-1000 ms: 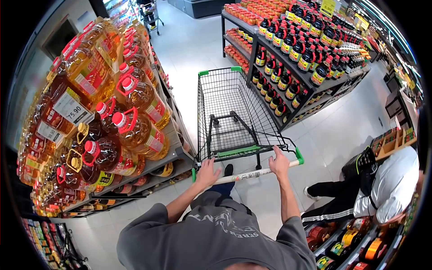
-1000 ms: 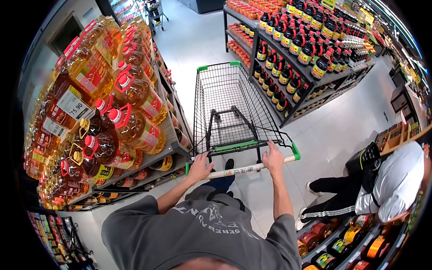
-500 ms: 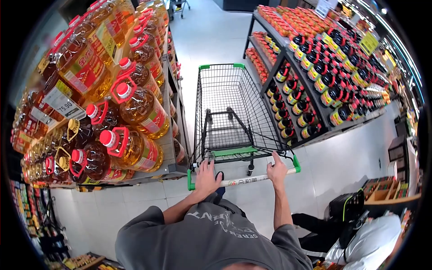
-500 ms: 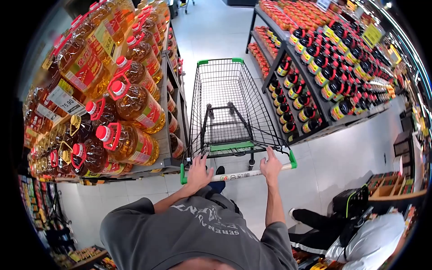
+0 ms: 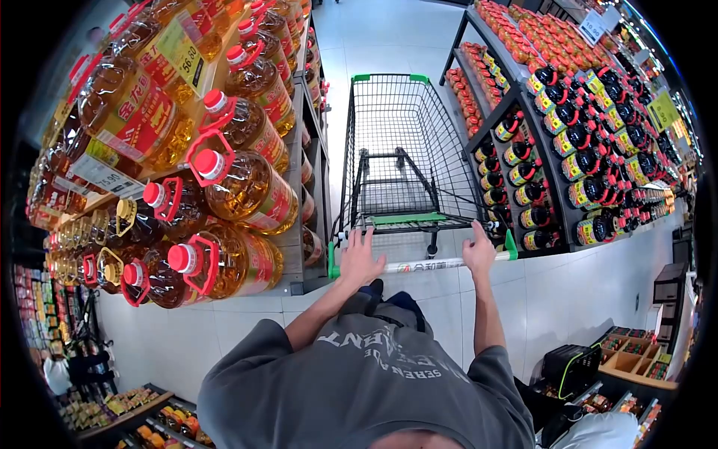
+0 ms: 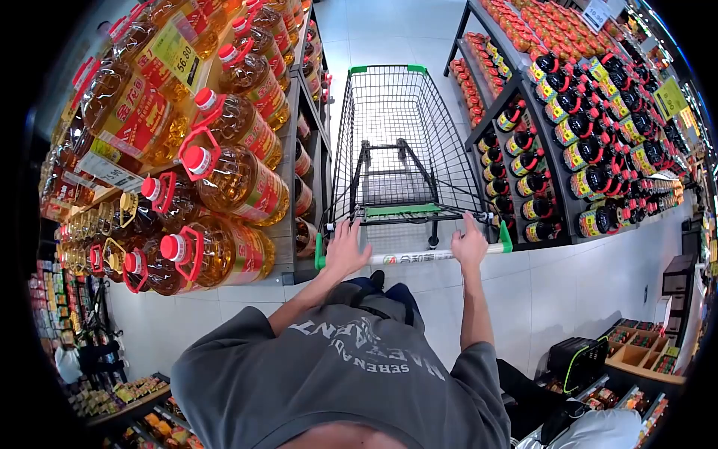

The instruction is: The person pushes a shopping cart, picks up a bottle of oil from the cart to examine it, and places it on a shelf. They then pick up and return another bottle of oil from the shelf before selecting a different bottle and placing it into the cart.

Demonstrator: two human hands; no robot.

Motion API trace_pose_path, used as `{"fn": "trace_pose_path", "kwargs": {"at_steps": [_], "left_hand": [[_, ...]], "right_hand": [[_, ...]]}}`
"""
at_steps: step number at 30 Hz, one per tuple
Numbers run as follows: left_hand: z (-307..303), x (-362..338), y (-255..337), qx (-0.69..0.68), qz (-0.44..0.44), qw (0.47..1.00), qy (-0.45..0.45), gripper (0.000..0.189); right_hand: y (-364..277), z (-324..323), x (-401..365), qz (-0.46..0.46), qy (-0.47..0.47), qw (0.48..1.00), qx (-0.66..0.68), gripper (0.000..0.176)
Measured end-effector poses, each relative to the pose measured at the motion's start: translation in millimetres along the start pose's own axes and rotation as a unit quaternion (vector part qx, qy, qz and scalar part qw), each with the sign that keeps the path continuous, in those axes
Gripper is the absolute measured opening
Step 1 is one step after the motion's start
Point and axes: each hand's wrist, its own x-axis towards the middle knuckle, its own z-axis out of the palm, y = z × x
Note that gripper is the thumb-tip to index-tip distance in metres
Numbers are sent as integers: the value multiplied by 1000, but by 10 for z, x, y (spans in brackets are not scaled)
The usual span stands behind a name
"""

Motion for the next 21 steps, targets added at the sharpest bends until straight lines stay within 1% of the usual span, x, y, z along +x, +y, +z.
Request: {"fn": "trace_pose_path", "kwargs": {"at_steps": [3, 5, 7, 9, 12, 15, 19, 21], "left_hand": [[-128, 258, 6, -21, -17, 1000, 5, 70], [-164, 438, -3, -37, -29, 999, 9, 68], [-221, 593, -19, -25, -25, 999, 32, 65], [-253, 746, -56, -38, -36, 998, 25, 64], [-261, 1000, -85, -47, -36, 997, 56, 62], [-259, 1253, -133, -39, -36, 996, 65, 62], [-290, 1587, -165, -32, -49, 996, 66, 62], [-297, 1781, -189, -49, -61, 995, 63, 62]], "right_hand": [[-119, 32, 268, -3, -19, 1000, -20, 48], [-182, 78, 429, -20, -16, 1000, -18, 48], [-305, 78, 578, -11, -22, 1000, -7, 48], [-383, 113, 732, -1, -43, 999, -24, 47], [-425, 201, 1006, -12, -40, 998, -36, 46], [-445, 332, 1272, -36, -10, 999, -16, 50], [-541, 381, 1655, -38, -52, 998, -16, 47], [-574, 464, 1858, -43, -59, 997, -14, 46]]}}
